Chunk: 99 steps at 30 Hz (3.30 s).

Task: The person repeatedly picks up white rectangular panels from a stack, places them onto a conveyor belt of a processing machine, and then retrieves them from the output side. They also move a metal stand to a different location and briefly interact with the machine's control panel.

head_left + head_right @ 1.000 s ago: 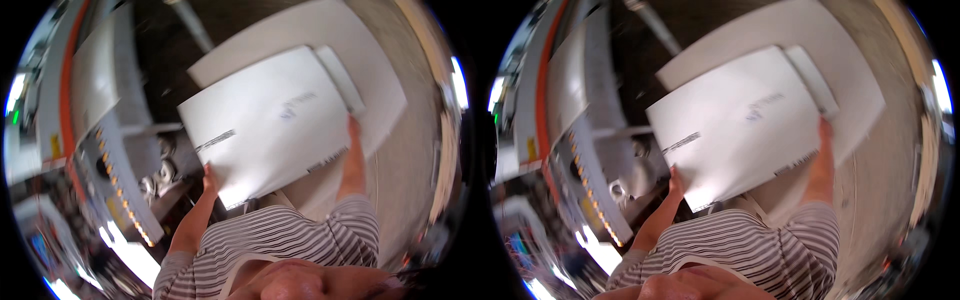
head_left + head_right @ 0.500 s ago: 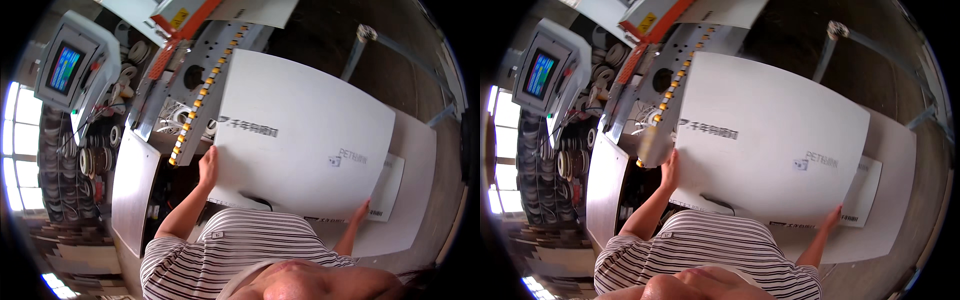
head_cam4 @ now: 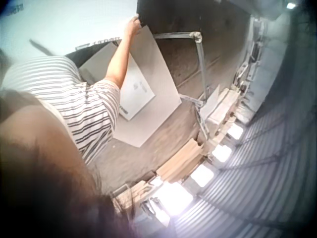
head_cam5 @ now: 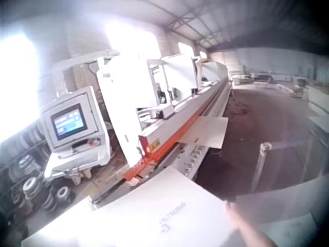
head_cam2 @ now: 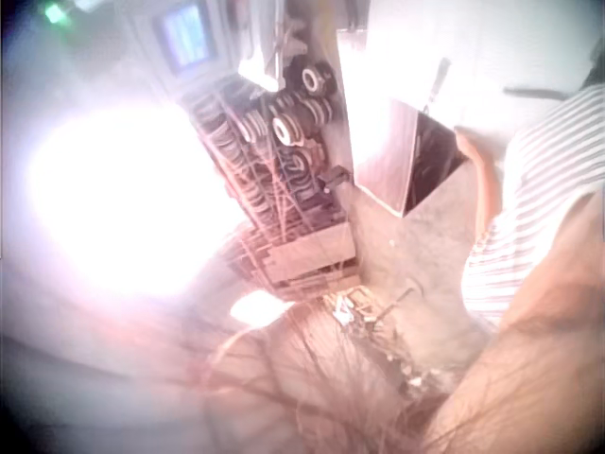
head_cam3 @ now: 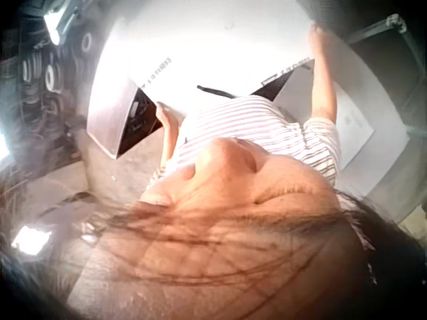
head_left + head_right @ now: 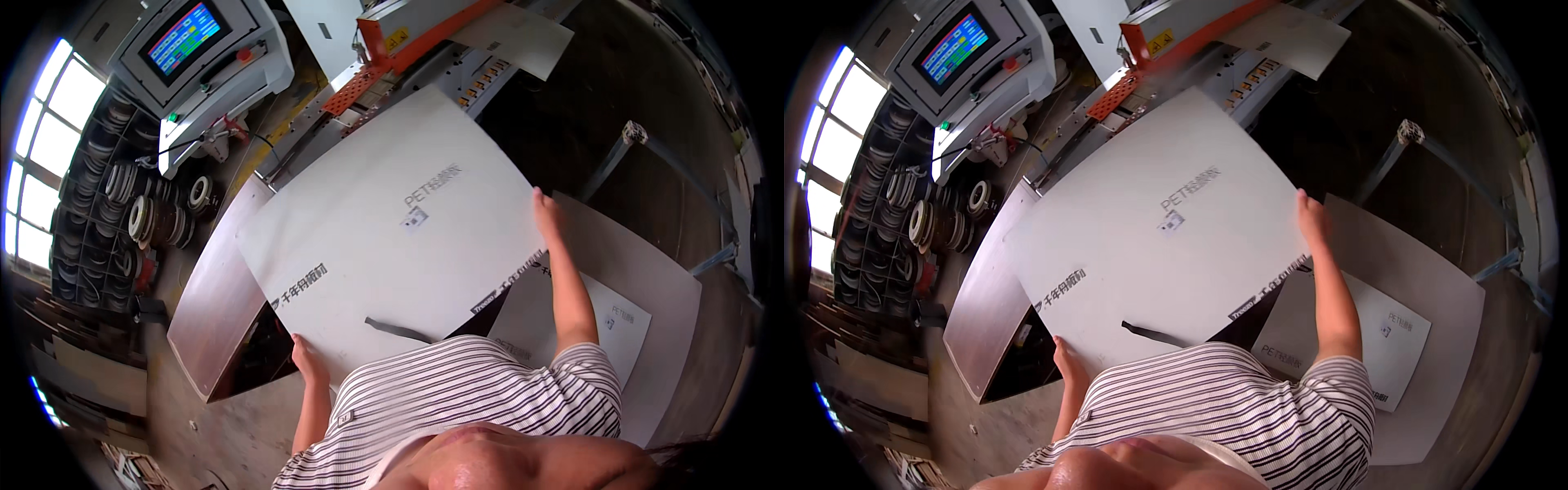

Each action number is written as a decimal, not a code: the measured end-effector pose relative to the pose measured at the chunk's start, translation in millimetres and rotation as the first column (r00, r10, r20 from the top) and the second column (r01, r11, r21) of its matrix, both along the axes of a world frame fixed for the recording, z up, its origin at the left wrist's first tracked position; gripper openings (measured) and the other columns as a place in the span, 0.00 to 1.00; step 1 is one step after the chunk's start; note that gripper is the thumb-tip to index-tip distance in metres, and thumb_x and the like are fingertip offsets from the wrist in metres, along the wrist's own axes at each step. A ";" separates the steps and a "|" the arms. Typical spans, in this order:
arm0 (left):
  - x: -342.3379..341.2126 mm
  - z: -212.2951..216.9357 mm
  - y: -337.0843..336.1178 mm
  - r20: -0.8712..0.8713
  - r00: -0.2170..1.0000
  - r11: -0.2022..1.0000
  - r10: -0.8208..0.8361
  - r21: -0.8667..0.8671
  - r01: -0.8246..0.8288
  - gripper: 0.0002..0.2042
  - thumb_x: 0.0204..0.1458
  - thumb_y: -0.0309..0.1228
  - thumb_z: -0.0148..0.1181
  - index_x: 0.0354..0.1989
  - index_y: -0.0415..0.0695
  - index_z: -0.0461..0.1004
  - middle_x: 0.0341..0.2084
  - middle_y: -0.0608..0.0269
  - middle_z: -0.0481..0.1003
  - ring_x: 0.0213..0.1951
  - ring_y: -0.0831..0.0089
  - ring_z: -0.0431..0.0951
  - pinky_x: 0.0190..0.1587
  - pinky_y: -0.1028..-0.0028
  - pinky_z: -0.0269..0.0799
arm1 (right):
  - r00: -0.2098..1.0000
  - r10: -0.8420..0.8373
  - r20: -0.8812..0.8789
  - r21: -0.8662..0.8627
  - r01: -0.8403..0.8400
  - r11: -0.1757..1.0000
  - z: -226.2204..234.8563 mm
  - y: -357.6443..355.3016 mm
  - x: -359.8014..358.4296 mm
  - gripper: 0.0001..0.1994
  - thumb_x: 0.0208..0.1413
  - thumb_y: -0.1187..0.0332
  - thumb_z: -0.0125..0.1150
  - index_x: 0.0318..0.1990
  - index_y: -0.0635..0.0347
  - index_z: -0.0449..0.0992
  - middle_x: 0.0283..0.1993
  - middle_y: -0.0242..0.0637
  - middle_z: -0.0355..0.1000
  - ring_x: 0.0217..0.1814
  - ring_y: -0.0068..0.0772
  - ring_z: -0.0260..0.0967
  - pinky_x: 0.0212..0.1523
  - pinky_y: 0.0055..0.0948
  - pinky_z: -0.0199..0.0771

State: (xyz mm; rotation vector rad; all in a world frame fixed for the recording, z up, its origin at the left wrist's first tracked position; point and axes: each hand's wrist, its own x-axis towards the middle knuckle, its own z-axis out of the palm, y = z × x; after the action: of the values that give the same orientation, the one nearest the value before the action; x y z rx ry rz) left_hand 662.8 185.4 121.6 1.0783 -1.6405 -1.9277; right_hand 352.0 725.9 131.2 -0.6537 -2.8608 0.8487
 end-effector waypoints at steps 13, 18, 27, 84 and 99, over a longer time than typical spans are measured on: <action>59.9 5.4 -6.7 -0.059 0.997 0.873 -0.046 0.484 0.068 0.26 0.65 0.49 0.44 0.60 0.40 0.63 0.58 0.55 0.67 0.56 0.63 0.69 0.59 0.62 0.65 | 0.949 0.288 0.127 0.210 -0.310 0.928 39.9 -142.9 -120.4 0.31 0.67 0.45 0.30 0.42 0.58 0.80 0.46 0.50 0.76 0.51 0.56 0.72 0.52 0.49 0.71; 54.0 9.2 5.7 0.253 0.962 0.976 -0.099 0.211 0.045 0.28 0.64 0.50 0.44 0.60 0.37 0.62 0.53 0.52 0.71 0.52 0.60 0.73 0.55 0.60 0.69 | 0.924 0.359 0.130 0.202 -0.379 0.903 50.9 -162.5 -134.9 0.31 0.68 0.47 0.29 0.41 0.61 0.80 0.46 0.52 0.76 0.50 0.57 0.72 0.51 0.49 0.72; 21.8 -0.2 -32.4 0.226 0.973 0.946 0.052 0.301 -0.120 0.27 0.63 0.51 0.45 0.58 0.38 0.64 0.49 0.54 0.73 0.48 0.59 0.76 0.51 0.57 0.72 | 0.893 0.411 0.185 0.215 -0.445 0.870 47.2 -169.3 -154.0 0.31 0.69 0.50 0.29 0.36 0.62 0.80 0.43 0.51 0.77 0.48 0.57 0.74 0.50 0.48 0.74; -231.9 102.3 178.3 0.167 0.868 0.784 -0.467 0.533 0.319 0.29 0.65 0.51 0.41 0.63 0.40 0.60 0.59 0.58 0.66 0.58 0.61 0.68 0.59 0.59 0.67 | 0.970 0.034 0.242 0.026 -0.042 0.999 -50.2 -22.5 268.8 0.30 0.48 0.68 0.67 0.57 0.67 0.62 0.63 0.53 0.57 0.65 0.53 0.56 0.63 0.46 0.60; -271.1 60.9 237.3 -0.058 0.788 0.747 -0.614 0.281 0.603 0.30 0.65 0.55 0.35 0.64 0.43 0.58 0.60 0.58 0.64 0.57 0.63 0.69 0.54 0.63 0.71 | 0.910 -0.004 0.415 0.036 -0.012 0.999 -113.5 -60.5 406.3 0.44 0.51 0.58 0.62 0.69 0.71 0.45 0.75 0.53 0.37 0.78 0.50 0.36 0.73 0.46 0.44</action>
State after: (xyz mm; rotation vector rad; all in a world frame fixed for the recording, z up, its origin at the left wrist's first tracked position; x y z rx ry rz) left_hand 391.7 422.6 182.5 0.7097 -1.9483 -2.6440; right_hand 758.3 665.4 17.8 -0.9246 -3.2422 0.7262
